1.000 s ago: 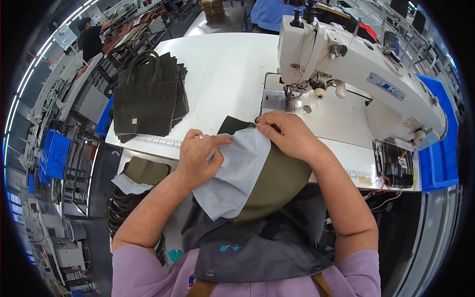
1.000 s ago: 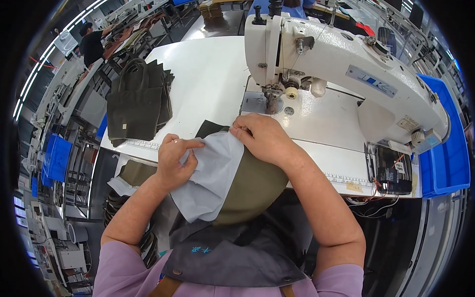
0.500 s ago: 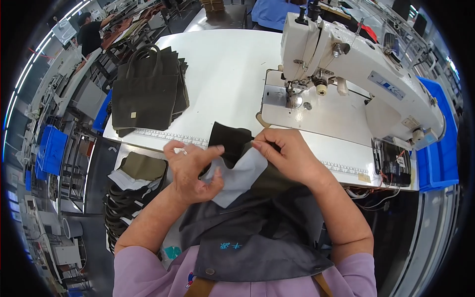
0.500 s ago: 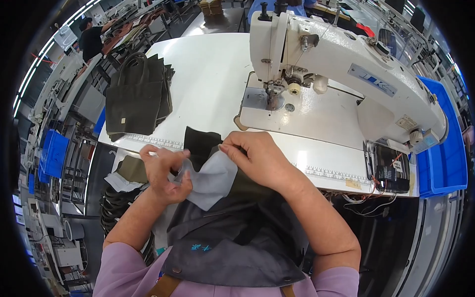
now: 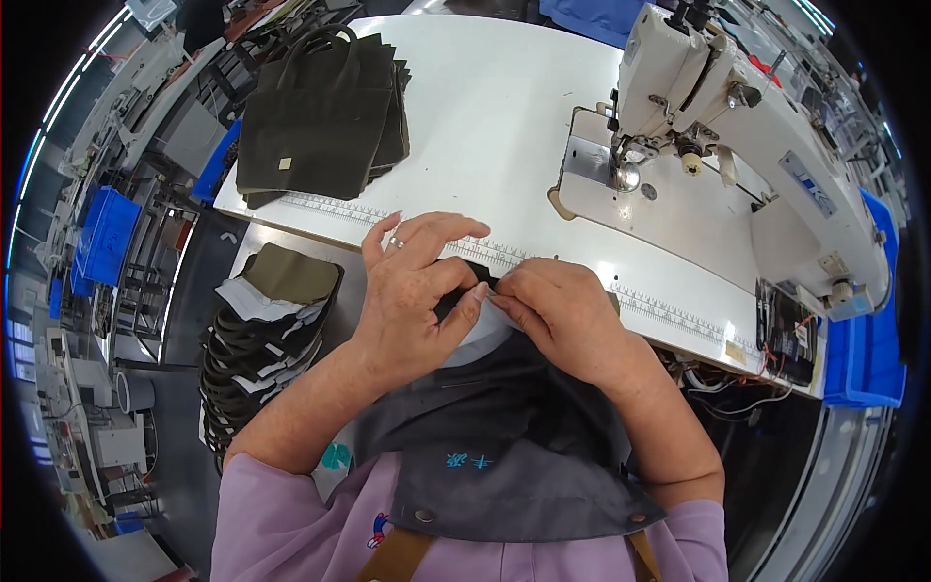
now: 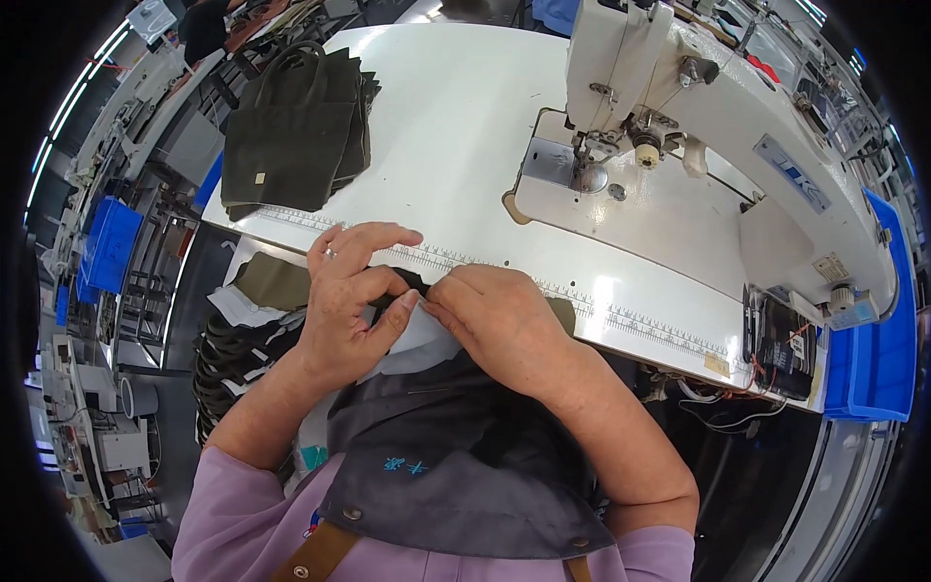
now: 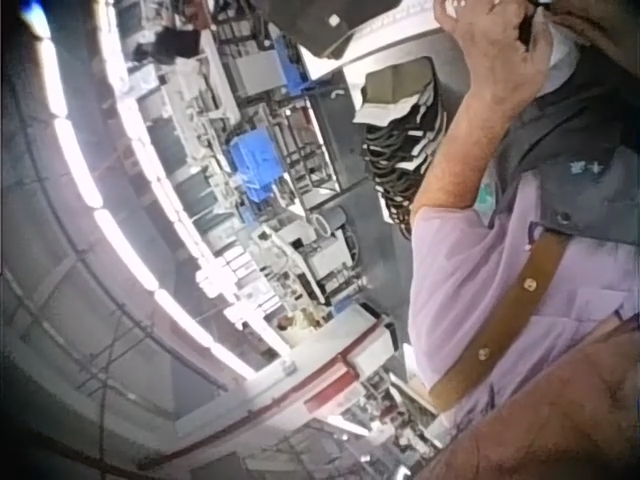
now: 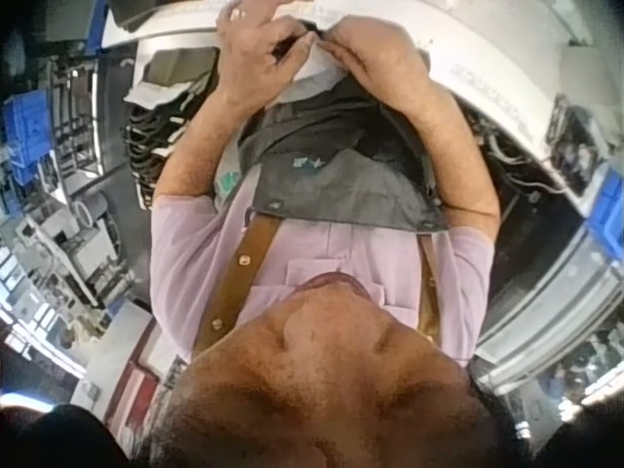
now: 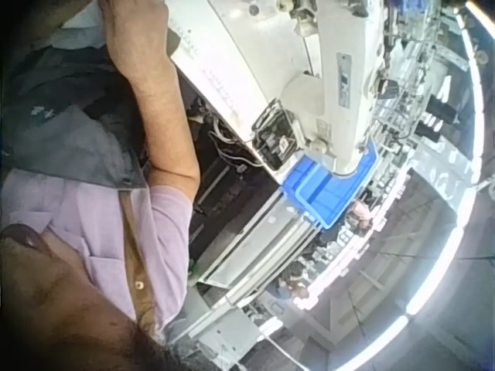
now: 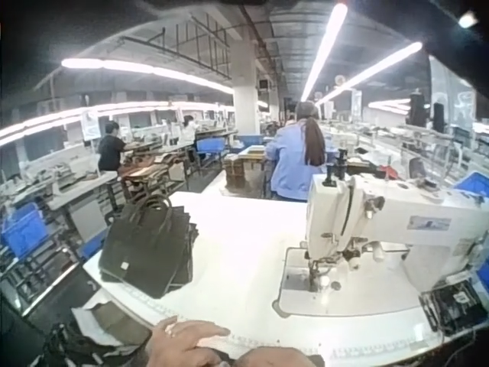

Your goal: Sewing fabric and handles to assemble bags using an industrial sewing machine.

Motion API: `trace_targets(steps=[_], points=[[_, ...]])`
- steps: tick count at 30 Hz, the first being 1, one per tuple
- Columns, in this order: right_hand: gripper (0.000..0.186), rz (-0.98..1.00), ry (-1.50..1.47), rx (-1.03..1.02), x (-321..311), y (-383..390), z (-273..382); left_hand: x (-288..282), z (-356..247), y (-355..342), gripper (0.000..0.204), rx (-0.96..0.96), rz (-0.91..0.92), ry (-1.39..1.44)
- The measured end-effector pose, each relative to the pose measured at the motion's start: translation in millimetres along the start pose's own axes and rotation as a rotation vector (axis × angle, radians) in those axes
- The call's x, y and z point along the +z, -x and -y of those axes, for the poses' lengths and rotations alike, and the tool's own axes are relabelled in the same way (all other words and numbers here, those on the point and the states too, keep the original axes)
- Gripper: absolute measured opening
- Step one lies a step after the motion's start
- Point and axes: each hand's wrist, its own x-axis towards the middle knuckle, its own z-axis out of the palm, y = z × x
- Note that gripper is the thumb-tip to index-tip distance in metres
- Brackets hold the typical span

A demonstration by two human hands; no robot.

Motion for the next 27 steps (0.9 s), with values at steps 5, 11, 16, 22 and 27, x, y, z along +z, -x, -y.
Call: trace_targets(steps=[5, 11, 16, 22, 27], points=[[0.015, 0.015, -0.017, -0.027, 0, 4, 0, 1, 3, 0, 0.007, -0.055, 0.164, 0.095], [0.012, -0.071, -0.022, 0.049, -14, 6, 6, 5, 4, 0, 0.011, -0.066, 0.089, 0.185], [0.010, -0.085, -0.185, 0.277, -19, 14, 10, 12, 4, -2, 0.011, -0.086, 0.037, 0.212], [0.009, -0.105, -0.221, 0.366, -20, 15, 11, 13, 0, -4, 0.010, -0.167, 0.035, 0.157], [0.008, -0.123, -0.236, 0.369, -17, 15, 8, 21, 3, -2, 0.009, -0.172, 0.025, 0.156]])
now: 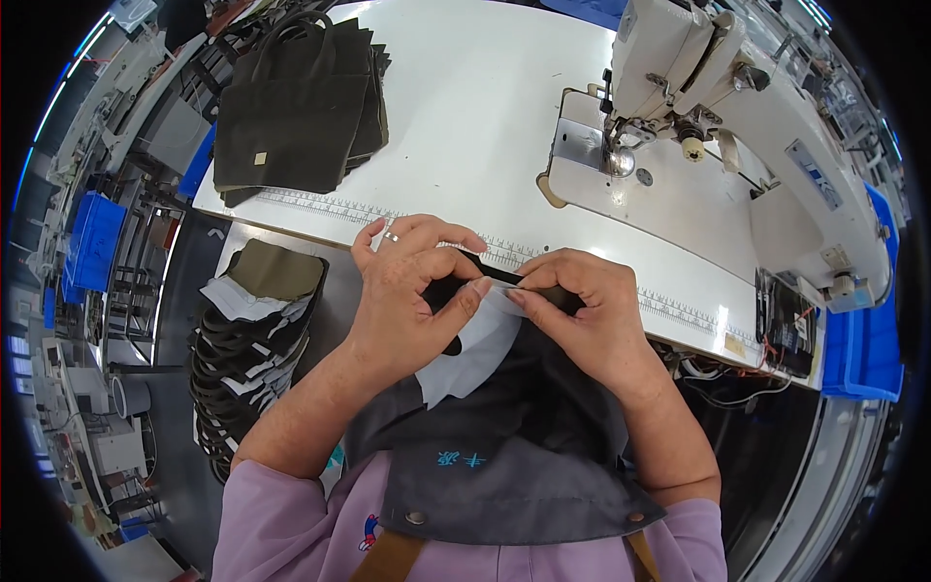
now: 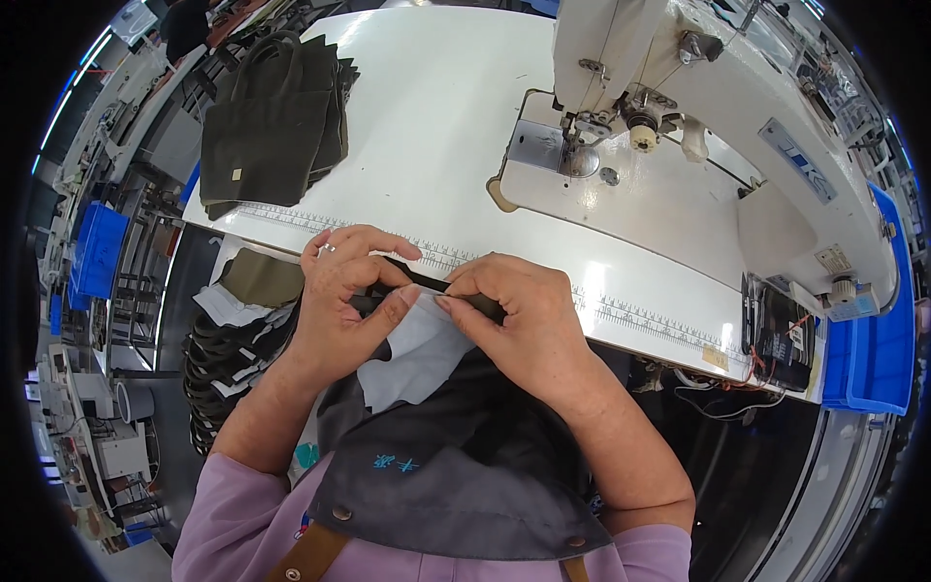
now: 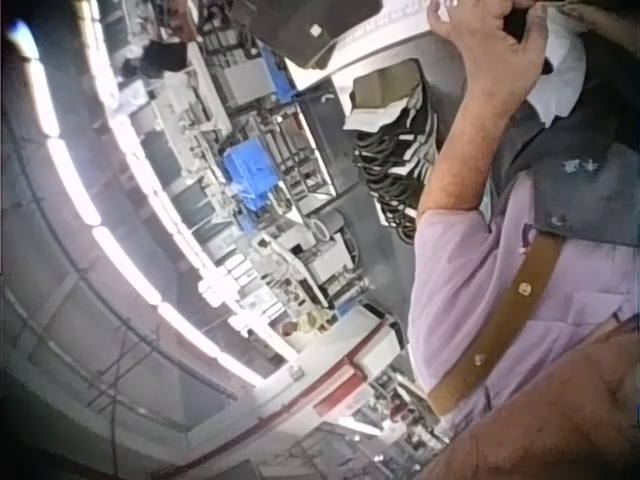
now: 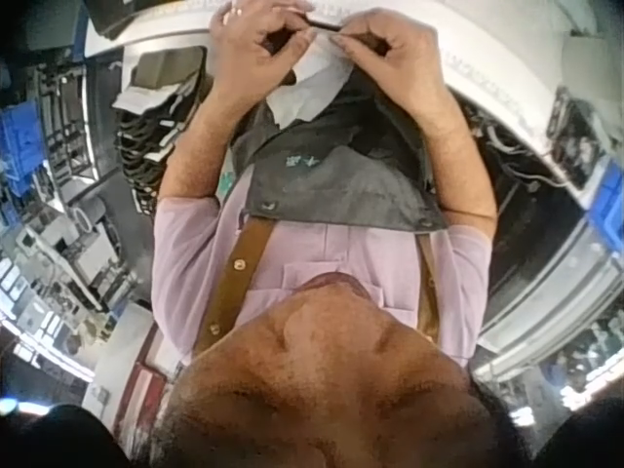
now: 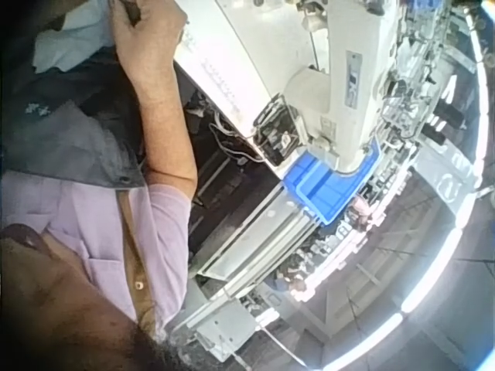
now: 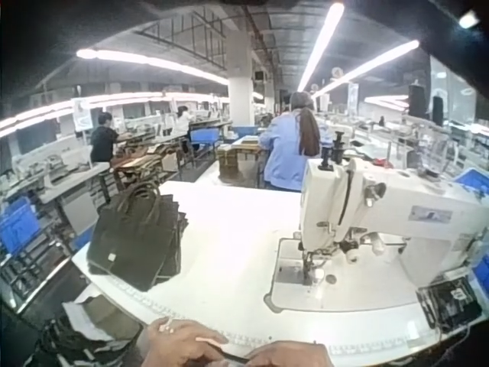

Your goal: Sewing fabric and handles to assemble bags using an industrial sewing machine.

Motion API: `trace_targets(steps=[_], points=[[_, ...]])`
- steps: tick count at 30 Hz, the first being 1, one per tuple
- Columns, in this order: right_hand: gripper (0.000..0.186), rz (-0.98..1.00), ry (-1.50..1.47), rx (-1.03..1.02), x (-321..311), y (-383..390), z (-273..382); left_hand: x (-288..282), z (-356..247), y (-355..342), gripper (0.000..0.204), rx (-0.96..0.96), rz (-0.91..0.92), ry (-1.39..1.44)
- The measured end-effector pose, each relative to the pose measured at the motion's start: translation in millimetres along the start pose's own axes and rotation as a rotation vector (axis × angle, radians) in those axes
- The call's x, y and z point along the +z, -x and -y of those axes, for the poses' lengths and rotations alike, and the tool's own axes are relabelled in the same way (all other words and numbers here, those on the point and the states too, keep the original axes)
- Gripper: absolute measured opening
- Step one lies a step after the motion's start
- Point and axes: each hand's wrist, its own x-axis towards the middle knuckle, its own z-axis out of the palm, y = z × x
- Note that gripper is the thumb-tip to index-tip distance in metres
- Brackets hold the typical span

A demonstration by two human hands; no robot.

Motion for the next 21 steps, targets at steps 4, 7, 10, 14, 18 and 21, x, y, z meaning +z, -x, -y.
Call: trace_targets(steps=[4, 7, 10, 14, 18, 21], points=[[0.008, -0.005, -0.014, 0.042, 1, -1, 0, 1, 3, -1, 0.011, -0.028, -0.023, -0.004], [0.009, -0.026, 0.000, 0.048, 2, -2, 0, 3, 6, -2, 0.014, -0.043, -0.032, 0.022], [0.009, -0.037, -0.016, 0.068, 2, -2, -4, 4, 7, -5, 0.015, -0.049, -0.008, 0.039], [0.009, -0.046, -0.037, 0.099, 1, -2, -5, 9, 8, -5, 0.016, -0.056, -0.019, 0.062], [0.008, -0.044, -0.066, 0.150, -6, -3, -3, 10, 6, -5, 0.017, -0.024, -0.070, 0.075], [0.008, -0.009, -0.015, 0.171, -9, -4, -1, 12, 5, -6, 0.017, -0.008, -0.091, 0.046]])
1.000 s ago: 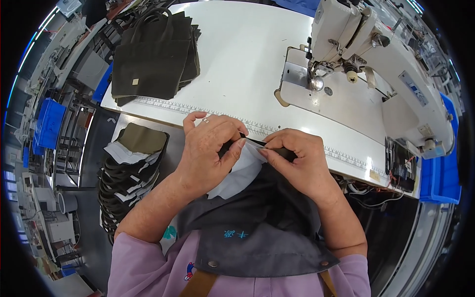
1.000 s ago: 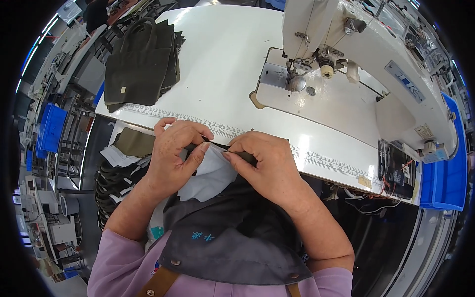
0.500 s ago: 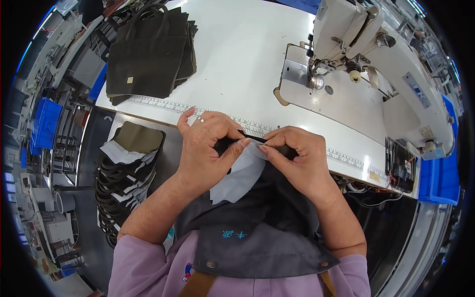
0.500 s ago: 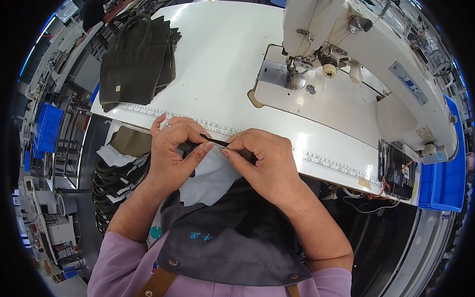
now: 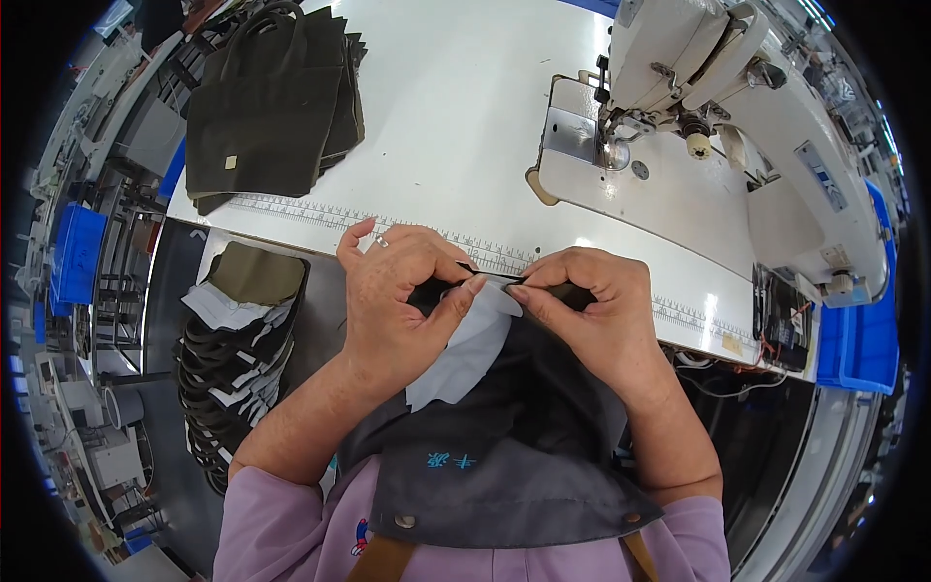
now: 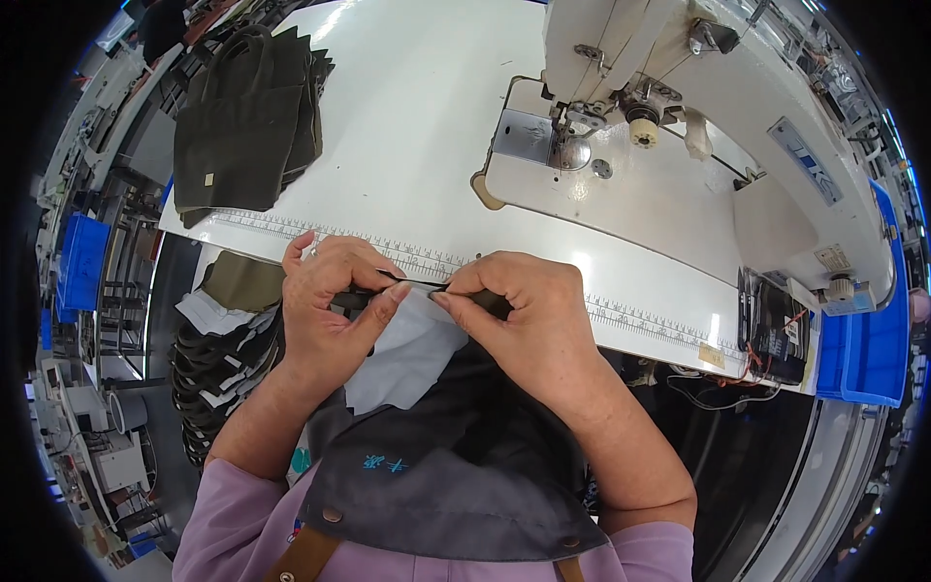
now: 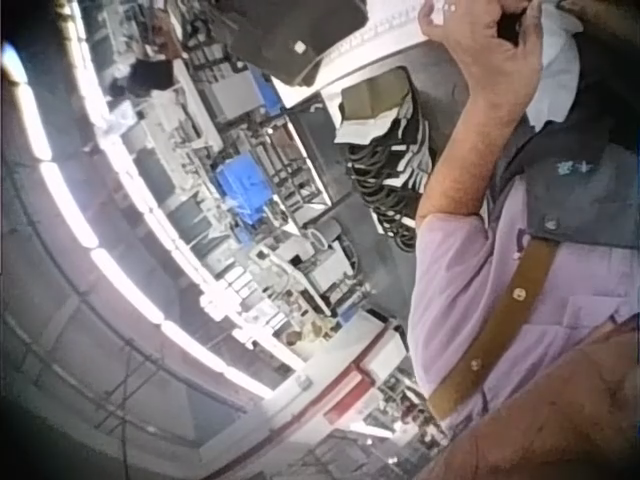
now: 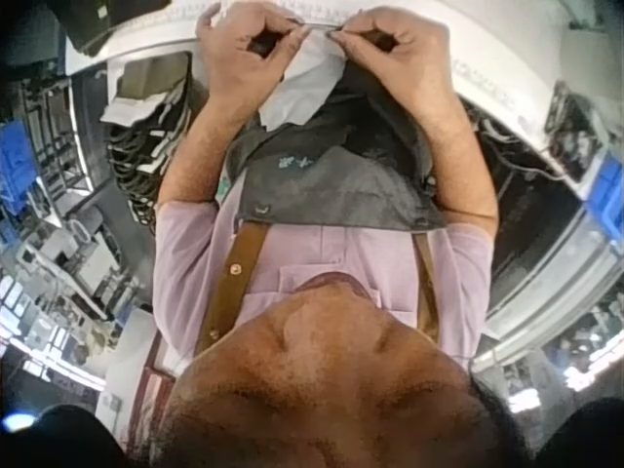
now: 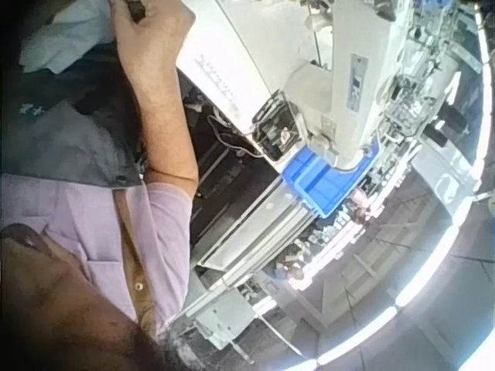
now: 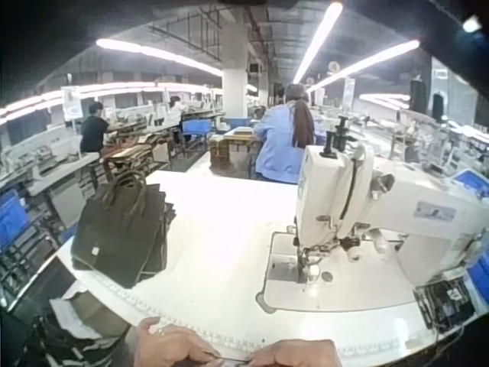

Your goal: Sewing fabric and handles to assemble bags using an industrial sewing machine.

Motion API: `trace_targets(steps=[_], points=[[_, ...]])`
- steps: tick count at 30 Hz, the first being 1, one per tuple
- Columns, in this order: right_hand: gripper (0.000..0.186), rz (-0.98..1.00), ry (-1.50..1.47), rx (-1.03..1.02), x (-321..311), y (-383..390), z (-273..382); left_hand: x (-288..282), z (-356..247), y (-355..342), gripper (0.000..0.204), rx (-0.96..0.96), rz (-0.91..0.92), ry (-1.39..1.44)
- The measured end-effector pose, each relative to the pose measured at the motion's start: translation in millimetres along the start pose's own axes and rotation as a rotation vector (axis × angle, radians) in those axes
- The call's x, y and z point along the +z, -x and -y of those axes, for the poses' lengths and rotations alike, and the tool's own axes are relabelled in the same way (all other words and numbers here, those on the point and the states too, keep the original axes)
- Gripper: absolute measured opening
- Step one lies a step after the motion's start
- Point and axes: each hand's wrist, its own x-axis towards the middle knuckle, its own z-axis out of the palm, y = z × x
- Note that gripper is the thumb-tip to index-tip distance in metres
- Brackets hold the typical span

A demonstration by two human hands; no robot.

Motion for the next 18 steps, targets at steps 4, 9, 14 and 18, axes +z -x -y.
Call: trace_targets(steps=[4, 9, 14, 18], points=[[0.008, -0.051, -0.003, -0.066, 0.9, 1.4, -0.1, -2.3, -6.2, -1.7, 0.018, -0.013, 0.018, -0.045], [0.008, -0.051, -0.021, -0.078, -0.3, 2.9, -0.5, -0.9, -5.0, -1.6, 0.019, -0.038, 0.022, -0.029], [0.007, -0.054, -0.017, -0.089, -2.4, 3.1, 0.6, 2.7, -1.5, -0.5, 0.018, -0.032, -0.001, 0.025], [0.008, -0.044, -0.031, -0.049, -3.5, 4.0, 2.4, 3.4, -6.8, -0.4, 0.016, -0.124, -0.008, 0.100]])
